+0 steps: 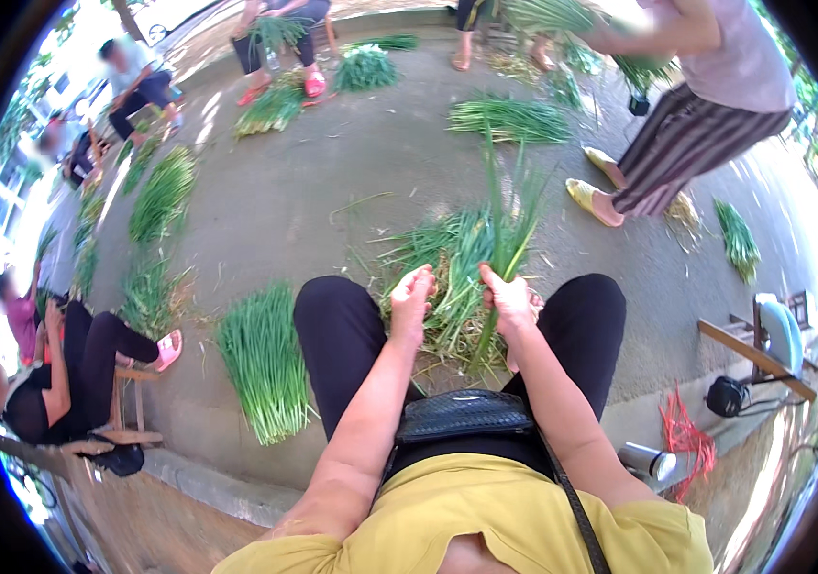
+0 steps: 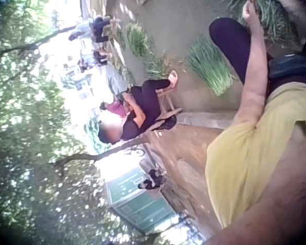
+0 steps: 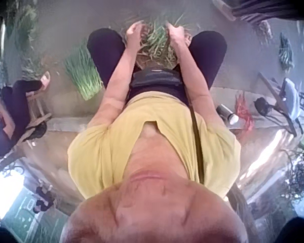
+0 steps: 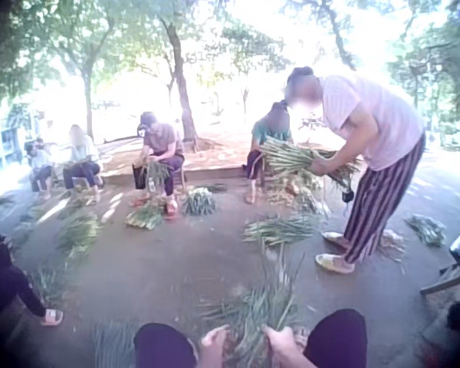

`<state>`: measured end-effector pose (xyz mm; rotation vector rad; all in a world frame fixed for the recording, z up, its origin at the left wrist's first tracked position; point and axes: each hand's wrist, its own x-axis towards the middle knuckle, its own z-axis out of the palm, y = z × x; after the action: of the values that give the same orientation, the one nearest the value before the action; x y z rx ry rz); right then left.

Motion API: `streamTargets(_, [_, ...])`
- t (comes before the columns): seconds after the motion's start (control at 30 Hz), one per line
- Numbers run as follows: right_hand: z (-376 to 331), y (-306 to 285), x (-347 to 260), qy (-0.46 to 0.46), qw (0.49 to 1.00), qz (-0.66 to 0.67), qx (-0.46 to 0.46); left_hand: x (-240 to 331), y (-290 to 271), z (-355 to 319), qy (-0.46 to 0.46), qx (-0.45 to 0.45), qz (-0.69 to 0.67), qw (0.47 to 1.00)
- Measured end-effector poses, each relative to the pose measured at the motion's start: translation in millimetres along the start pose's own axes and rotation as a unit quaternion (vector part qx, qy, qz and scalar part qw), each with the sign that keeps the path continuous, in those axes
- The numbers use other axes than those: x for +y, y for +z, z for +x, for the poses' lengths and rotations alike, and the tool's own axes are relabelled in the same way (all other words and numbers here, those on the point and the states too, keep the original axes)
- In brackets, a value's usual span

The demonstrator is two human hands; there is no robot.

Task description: The person picks through bunches of green onions by hand, separating the stalks and removing dry or damaged outer layers.

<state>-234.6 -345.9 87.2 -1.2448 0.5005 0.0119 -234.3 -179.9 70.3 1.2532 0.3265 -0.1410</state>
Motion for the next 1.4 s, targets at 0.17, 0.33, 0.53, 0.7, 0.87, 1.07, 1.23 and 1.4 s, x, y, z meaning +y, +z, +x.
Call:
streamTargets(0.17, [-5,4,-5,0.028,0.997,0.043,-0.051,10,4,-9,-0.049,-0.144,0.009,0.988])
streamTargets(0.33, [-8,5,-6,0.015,0.994,0.044,-0.094,20,2,-14,-0.081,-0.24,0.038,0.967])
streamTargets(0.53, [-13,9,-15,-0.01,0.994,-0.012,-0.106,13,5,-14,-0.056,-0.261,0.039,0.963])
streamTargets(0.7, [-18,15,-9,-0.021,0.986,-0.005,-0.165,8,3,-12,-0.052,-0.243,0.09,0.964])
streamTargets(0.87, [-18,13,-5,-0.015,0.985,-0.076,-0.154,13,10,-16,-0.08,-0.178,0.112,0.974])
streamTargets(1.07, [-19,11,-1,-0.046,0.985,-0.097,-0.134,11,16,-20,-0.124,-0.18,0.039,0.975])
streamTargets(1.23, [-23,23,-5,-0.017,0.999,-0.006,-0.051,17,12,-18,-0.113,-0.203,0.094,0.968])
streamTargets(1.4, [7,-3,26,0.0,0.98,-0.18,0.087,2,23,-18,-0.082,-0.24,0.096,0.962])
